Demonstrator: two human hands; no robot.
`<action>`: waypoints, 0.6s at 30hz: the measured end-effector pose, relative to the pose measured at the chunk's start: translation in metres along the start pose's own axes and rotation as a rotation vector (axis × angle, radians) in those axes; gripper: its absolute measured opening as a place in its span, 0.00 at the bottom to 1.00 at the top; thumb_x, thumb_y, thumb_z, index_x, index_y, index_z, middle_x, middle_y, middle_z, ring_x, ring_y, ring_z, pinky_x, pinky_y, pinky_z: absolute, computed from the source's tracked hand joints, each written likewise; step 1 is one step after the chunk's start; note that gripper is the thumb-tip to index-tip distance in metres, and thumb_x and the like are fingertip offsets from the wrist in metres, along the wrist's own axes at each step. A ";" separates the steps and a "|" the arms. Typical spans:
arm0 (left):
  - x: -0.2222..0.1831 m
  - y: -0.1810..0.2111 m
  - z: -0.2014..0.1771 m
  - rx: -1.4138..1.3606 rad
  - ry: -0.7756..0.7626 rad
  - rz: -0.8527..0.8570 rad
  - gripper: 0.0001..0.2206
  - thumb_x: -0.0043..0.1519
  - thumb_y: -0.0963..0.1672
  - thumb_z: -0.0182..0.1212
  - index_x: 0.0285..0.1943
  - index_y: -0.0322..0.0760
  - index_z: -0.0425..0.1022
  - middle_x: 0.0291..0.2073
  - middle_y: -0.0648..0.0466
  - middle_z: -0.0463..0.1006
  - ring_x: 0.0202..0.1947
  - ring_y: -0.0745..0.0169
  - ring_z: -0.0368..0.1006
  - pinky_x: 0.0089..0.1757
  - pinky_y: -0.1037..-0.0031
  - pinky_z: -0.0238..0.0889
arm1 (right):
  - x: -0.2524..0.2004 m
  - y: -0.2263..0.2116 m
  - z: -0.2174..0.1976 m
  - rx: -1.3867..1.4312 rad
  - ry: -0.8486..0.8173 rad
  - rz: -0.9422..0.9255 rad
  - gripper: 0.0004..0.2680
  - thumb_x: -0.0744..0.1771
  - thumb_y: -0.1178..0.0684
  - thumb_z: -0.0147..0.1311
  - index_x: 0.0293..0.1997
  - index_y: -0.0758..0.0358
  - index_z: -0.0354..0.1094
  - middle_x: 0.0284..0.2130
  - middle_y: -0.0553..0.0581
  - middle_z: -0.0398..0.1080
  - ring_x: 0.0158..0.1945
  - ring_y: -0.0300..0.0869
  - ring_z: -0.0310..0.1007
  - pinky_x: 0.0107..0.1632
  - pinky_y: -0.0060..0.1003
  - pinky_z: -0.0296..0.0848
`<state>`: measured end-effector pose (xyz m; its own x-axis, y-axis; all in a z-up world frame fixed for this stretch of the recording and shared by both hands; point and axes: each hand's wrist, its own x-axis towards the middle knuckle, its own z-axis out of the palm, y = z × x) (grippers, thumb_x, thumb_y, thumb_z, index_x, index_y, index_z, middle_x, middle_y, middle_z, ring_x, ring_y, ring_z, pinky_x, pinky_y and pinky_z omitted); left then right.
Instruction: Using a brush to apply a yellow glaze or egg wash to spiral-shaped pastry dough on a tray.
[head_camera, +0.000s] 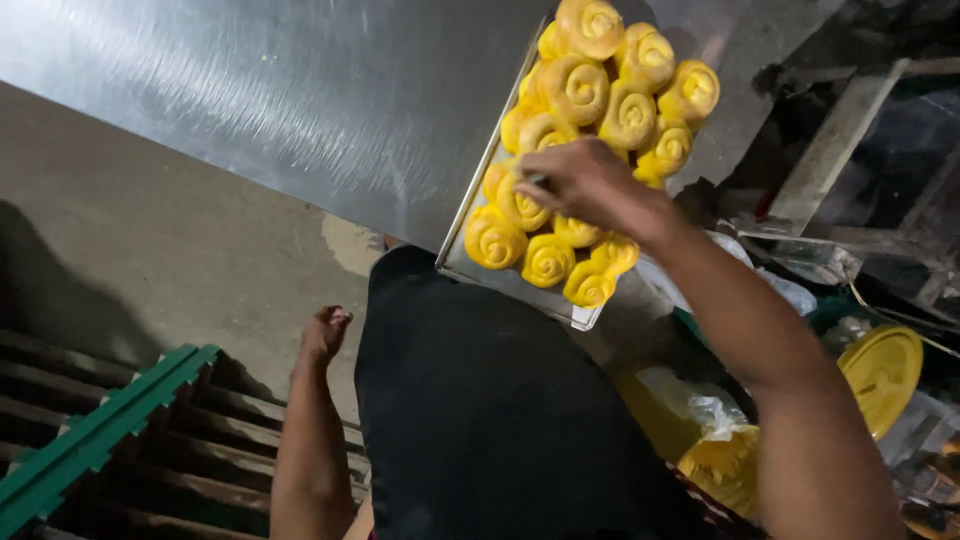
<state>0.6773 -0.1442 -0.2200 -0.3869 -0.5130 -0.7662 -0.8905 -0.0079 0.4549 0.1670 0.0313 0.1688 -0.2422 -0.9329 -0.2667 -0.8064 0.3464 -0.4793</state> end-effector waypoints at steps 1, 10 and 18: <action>0.000 -0.004 0.003 -0.062 -0.017 -0.006 0.23 0.62 0.49 0.66 0.62 0.30 0.74 0.51 0.42 0.82 0.50 0.49 0.77 0.49 0.63 0.68 | -0.004 -0.001 -0.008 0.075 -0.114 0.132 0.08 0.69 0.47 0.58 0.42 0.61 0.71 0.23 0.59 0.74 0.24 0.49 0.76 0.32 0.45 0.73; -0.015 -0.007 0.001 -0.105 -0.112 -0.226 0.23 0.61 0.49 0.66 0.63 0.34 0.75 0.48 0.41 0.84 0.46 0.40 0.77 0.46 0.56 0.70 | -0.036 0.026 0.015 0.293 0.391 0.028 0.08 0.70 0.49 0.62 0.45 0.63 0.74 0.32 0.57 0.76 0.33 0.41 0.76 0.36 0.35 0.72; 0.007 0.016 -0.024 0.127 -0.011 0.063 0.24 0.63 0.51 0.64 0.64 0.35 0.73 0.51 0.41 0.81 0.53 0.42 0.77 0.51 0.58 0.68 | -0.084 0.034 -0.002 0.184 0.251 0.434 0.08 0.68 0.48 0.66 0.43 0.60 0.75 0.25 0.59 0.73 0.29 0.43 0.71 0.35 0.37 0.69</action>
<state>0.6660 -0.1686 -0.2069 -0.4448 -0.4998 -0.7432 -0.8873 0.1328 0.4417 0.1587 0.1211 0.1764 -0.6726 -0.6868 -0.2756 -0.5005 0.6965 -0.5142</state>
